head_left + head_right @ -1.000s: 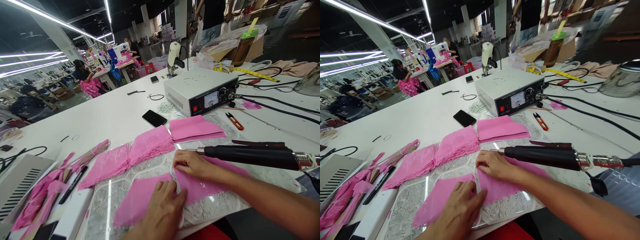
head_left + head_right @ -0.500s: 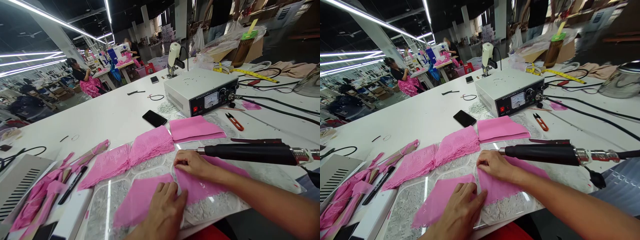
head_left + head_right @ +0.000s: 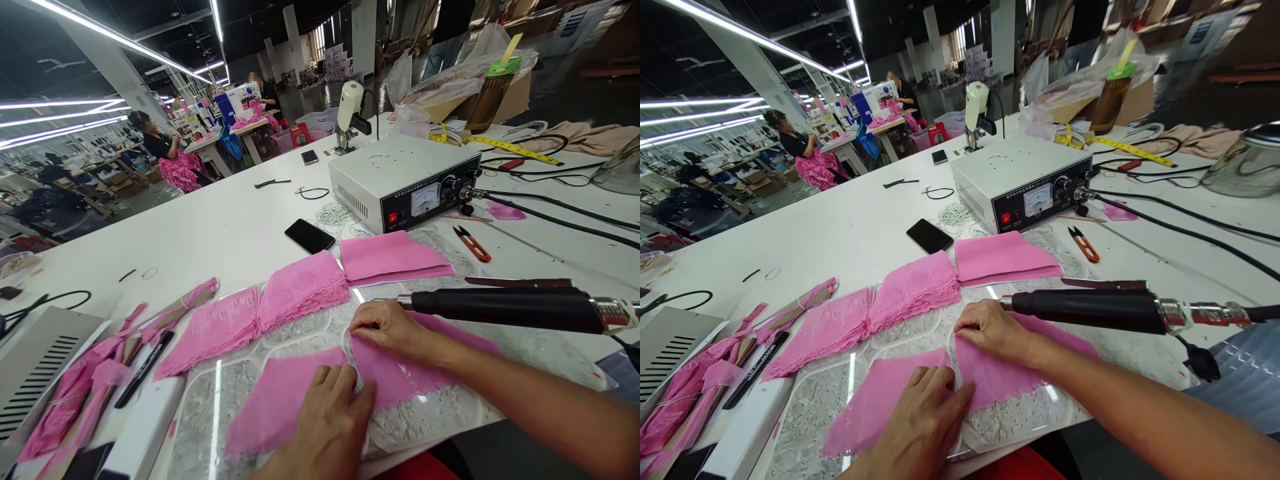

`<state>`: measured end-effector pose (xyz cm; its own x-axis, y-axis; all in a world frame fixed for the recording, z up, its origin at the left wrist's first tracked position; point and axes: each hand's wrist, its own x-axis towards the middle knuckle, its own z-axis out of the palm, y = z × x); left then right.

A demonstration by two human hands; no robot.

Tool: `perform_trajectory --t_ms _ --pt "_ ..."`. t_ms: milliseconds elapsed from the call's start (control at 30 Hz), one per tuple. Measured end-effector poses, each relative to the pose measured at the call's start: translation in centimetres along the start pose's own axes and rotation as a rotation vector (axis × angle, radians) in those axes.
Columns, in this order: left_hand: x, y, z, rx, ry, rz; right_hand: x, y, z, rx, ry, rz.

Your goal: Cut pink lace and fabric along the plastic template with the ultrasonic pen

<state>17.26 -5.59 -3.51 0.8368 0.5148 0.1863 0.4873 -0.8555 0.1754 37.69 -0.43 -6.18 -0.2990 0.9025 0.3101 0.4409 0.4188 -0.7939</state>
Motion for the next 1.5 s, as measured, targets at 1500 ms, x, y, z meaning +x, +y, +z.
perform_trajectory --t_ms 1500 --pt "4.0 -1.3 0.1 -0.204 0.078 -0.363 -0.1 -1.2 0.2 0.038 0.081 0.112"
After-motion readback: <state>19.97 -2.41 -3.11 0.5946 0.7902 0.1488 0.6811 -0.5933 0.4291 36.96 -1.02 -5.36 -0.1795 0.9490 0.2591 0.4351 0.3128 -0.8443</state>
